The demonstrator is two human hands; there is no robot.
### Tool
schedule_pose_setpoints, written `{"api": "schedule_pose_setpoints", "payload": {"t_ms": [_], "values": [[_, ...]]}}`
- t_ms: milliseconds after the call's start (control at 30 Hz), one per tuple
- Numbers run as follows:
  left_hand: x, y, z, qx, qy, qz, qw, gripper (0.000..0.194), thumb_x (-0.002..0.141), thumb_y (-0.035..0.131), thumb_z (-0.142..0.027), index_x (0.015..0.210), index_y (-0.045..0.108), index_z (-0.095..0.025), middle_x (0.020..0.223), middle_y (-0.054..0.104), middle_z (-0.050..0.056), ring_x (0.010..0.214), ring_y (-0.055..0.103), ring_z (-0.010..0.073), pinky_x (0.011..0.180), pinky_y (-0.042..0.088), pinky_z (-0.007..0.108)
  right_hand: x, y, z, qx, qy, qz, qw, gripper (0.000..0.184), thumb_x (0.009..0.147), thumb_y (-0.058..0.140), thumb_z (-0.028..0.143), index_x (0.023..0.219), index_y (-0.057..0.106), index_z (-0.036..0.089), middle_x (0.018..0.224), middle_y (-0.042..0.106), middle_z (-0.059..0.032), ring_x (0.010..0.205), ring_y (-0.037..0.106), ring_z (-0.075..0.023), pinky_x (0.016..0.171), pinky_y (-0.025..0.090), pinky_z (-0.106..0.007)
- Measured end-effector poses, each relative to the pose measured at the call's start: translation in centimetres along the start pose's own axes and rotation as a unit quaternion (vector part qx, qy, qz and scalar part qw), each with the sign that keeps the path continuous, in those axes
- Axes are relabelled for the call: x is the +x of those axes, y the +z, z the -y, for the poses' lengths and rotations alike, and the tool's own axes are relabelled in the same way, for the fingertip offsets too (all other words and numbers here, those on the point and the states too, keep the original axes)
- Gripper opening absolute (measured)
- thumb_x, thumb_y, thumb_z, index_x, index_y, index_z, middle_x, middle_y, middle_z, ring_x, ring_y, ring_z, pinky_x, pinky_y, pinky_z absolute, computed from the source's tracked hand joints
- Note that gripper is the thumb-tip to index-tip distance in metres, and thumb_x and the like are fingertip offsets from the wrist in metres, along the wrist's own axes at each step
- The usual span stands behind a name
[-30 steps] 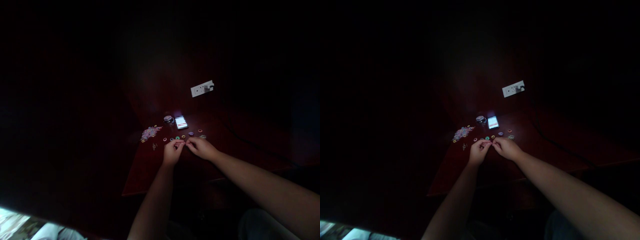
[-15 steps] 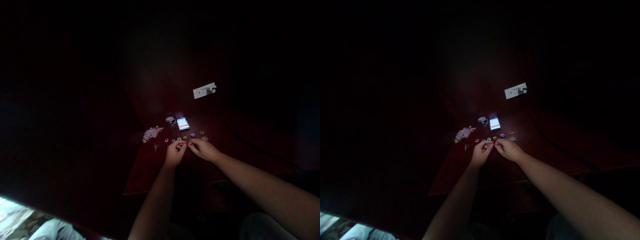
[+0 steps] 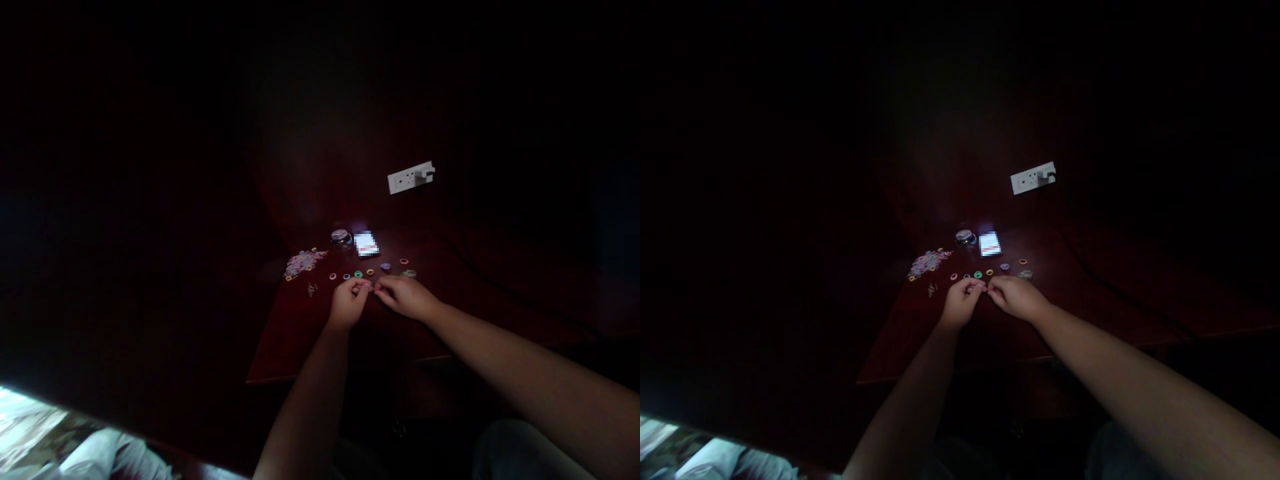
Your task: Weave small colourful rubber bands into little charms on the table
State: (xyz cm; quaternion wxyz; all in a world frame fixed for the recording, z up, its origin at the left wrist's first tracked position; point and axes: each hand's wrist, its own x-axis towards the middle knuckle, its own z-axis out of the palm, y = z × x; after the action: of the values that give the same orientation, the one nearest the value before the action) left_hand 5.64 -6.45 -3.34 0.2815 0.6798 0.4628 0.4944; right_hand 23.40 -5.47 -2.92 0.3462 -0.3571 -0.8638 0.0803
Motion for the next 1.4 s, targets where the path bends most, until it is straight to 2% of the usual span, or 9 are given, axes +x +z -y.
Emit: {"api": "schedule_pose_setpoints", "payload": {"t_ms": [233,467,600,867,1100,1233,1400], "values": [[0.03,0.00,0.12,-0.003,0.005,-0.005,1.000,0.017,0.086,0.055,-0.025,0.088,0.066,-0.013,0.083,0.071,0.008,0.074,0.064,0.0147,0.071,0.049,0.026,-0.12,-0.64,0.07,-0.008,0.026,-0.024,0.999,0.013,0.088,0.050,0.025,0.085,0.062,0.020,0.078,0.067,-0.0039,0.069,0.060,-0.0161,0.065,0.040,-0.026],[-0.13,-0.11,-0.48,0.005,0.001,-0.005,1.000,0.018,0.087,0.056,-0.030,0.086,0.063,-0.014,0.075,0.069,0.005,0.067,0.060,0.0127,0.066,0.046,0.025,-0.10,-0.96,0.12,-0.001,0.005,-0.062,0.998,0.013,0.088,0.050,0.023,0.084,0.062,0.020,0.079,0.067,-0.0053,0.069,0.059,-0.0172,0.065,0.040,-0.027],[-0.23,-0.09,-0.56,0.000,-0.003,0.001,1.000,0.020,0.087,0.056,-0.033,0.086,0.061,-0.014,0.071,0.067,0.004,0.062,0.058,0.0115,0.062,0.044,0.024,-0.12,-0.99,0.16,0.005,0.002,-0.063,0.998,0.014,0.088,0.049,0.023,0.083,0.061,0.020,0.079,0.067,-0.0052,0.068,0.059,-0.0172,0.064,0.040,-0.027],[-0.35,-0.05,-0.65,-0.045,-0.019,0.029,0.998,0.016,0.086,0.055,-0.028,0.080,0.061,-0.014,0.067,0.063,0.002,0.062,0.056,0.0111,0.062,0.044,0.023,-0.15,-1.03,0.19,-0.008,0.001,-0.064,0.998,0.016,0.089,0.047,0.024,0.081,0.061,0.020,0.077,0.066,-0.0043,0.069,0.059,-0.0169,0.065,0.039,-0.027],[-0.35,-0.28,-0.59,-0.045,-0.017,0.016,0.999,0.023,0.091,0.045,-0.027,0.085,0.064,-0.014,0.075,0.067,0.005,0.066,0.057,0.0123,0.067,0.045,0.025,-0.16,-0.85,-0.05,-0.003,0.006,-0.064,0.998,0.016,0.090,0.047,0.023,0.082,0.060,0.020,0.078,0.067,-0.0040,0.071,0.060,-0.0167,0.067,0.040,-0.027],[-0.40,-0.17,-0.41,-0.049,-0.008,0.014,0.999,0.019,0.085,0.056,-0.026,0.097,0.064,-0.014,0.085,0.067,0.006,0.068,0.057,0.0103,0.065,0.045,0.022,-0.17,-0.90,0.05,-0.002,0.002,-0.058,0.998,0.016,0.090,0.046,0.022,0.082,0.059,0.020,0.080,0.067,-0.0046,0.071,0.060,-0.0169,0.067,0.041,-0.027],[-0.41,0.06,-0.42,-0.022,0.008,0.012,1.000,0.035,0.076,0.067,-0.022,0.110,0.062,-0.016,0.096,0.067,0.007,0.064,0.053,0.0067,0.056,0.040,0.017,-0.13,-0.90,0.23,0.009,-0.012,-0.048,0.999,0.015,0.090,0.046,0.021,0.085,0.061,0.020,0.083,0.068,-0.0051,0.072,0.061,-0.0165,0.067,0.042,-0.026]]}}
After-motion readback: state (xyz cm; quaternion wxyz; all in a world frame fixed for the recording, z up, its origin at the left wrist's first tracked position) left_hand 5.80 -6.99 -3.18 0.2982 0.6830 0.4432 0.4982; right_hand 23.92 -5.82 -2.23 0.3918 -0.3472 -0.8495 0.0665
